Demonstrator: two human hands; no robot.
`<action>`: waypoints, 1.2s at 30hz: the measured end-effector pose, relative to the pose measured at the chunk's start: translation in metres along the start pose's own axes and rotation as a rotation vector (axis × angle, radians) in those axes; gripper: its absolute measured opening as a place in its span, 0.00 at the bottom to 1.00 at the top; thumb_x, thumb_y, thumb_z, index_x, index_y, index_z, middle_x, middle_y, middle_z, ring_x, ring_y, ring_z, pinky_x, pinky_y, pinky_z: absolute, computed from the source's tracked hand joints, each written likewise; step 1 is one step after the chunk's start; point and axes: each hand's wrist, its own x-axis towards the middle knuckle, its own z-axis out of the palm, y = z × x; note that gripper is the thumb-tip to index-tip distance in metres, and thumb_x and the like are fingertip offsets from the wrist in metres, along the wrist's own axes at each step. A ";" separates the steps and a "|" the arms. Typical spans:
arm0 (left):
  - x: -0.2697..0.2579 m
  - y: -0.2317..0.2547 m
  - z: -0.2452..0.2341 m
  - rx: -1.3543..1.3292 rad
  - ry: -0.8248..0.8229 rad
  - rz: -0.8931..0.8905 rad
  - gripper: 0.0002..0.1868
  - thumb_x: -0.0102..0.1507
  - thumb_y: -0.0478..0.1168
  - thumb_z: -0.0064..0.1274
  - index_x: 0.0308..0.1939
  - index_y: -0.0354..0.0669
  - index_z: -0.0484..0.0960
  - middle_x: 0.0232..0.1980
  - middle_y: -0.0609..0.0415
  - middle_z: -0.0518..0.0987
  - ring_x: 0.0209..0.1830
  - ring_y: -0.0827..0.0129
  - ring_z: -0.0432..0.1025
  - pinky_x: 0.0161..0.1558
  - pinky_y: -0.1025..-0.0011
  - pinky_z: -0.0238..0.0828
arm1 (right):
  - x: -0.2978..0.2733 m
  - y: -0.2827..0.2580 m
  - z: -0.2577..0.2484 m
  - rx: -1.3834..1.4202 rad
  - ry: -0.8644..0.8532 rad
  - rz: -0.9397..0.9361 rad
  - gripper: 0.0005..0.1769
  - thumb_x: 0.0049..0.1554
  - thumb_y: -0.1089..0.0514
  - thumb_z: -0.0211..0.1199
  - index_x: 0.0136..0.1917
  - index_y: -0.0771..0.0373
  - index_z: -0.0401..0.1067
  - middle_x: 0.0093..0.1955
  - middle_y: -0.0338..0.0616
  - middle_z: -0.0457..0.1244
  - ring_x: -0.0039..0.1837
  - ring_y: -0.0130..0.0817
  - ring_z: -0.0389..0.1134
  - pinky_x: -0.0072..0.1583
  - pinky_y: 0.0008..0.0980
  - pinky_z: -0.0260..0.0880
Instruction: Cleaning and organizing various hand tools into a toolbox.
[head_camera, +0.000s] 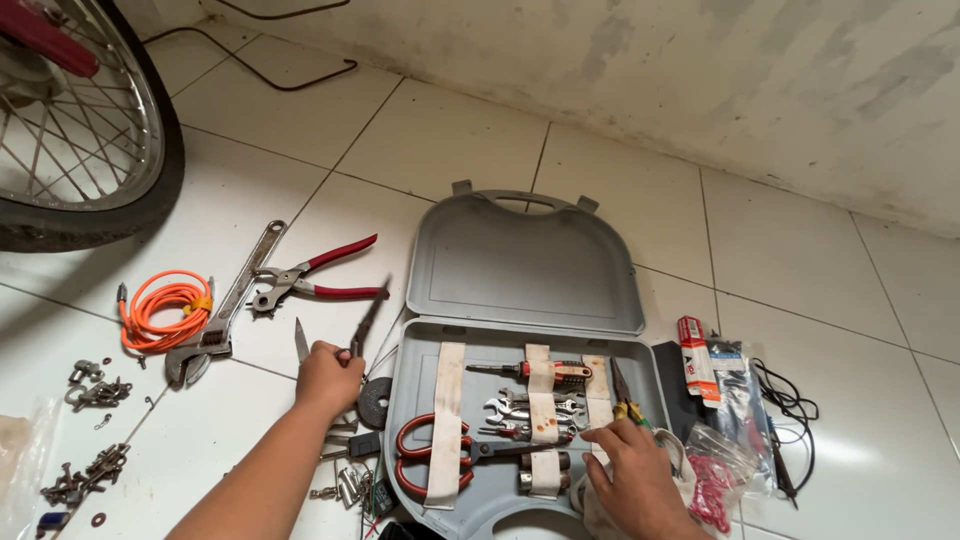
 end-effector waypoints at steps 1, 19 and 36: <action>-0.005 0.004 -0.005 0.002 -0.001 0.003 0.20 0.57 0.45 0.62 0.45 0.34 0.77 0.41 0.45 0.85 0.42 0.56 0.81 0.51 0.63 0.77 | -0.003 -0.005 -0.007 0.002 0.002 0.002 0.17 0.52 0.52 0.66 0.57 0.48 0.77 0.53 0.39 0.65 0.56 0.41 0.68 0.57 0.42 0.71; -0.107 0.122 -0.076 -0.441 -0.130 0.262 0.08 0.65 0.42 0.46 0.41 0.43 0.66 0.36 0.51 0.86 0.30 0.68 0.82 0.31 0.66 0.76 | -0.016 0.049 -0.040 0.276 0.000 0.181 0.11 0.49 0.61 0.70 0.47 0.60 0.80 0.47 0.45 0.73 0.51 0.38 0.74 0.57 0.35 0.75; -0.259 0.208 -0.077 -0.689 -0.339 0.324 0.16 0.70 0.46 0.36 0.40 0.41 0.76 0.36 0.51 0.81 0.36 0.63 0.73 0.44 0.66 0.71 | -0.060 -0.170 -0.155 0.545 0.501 -0.378 0.20 0.49 0.69 0.60 0.56 0.61 0.73 0.57 0.49 0.61 0.55 0.44 0.70 0.51 0.34 0.76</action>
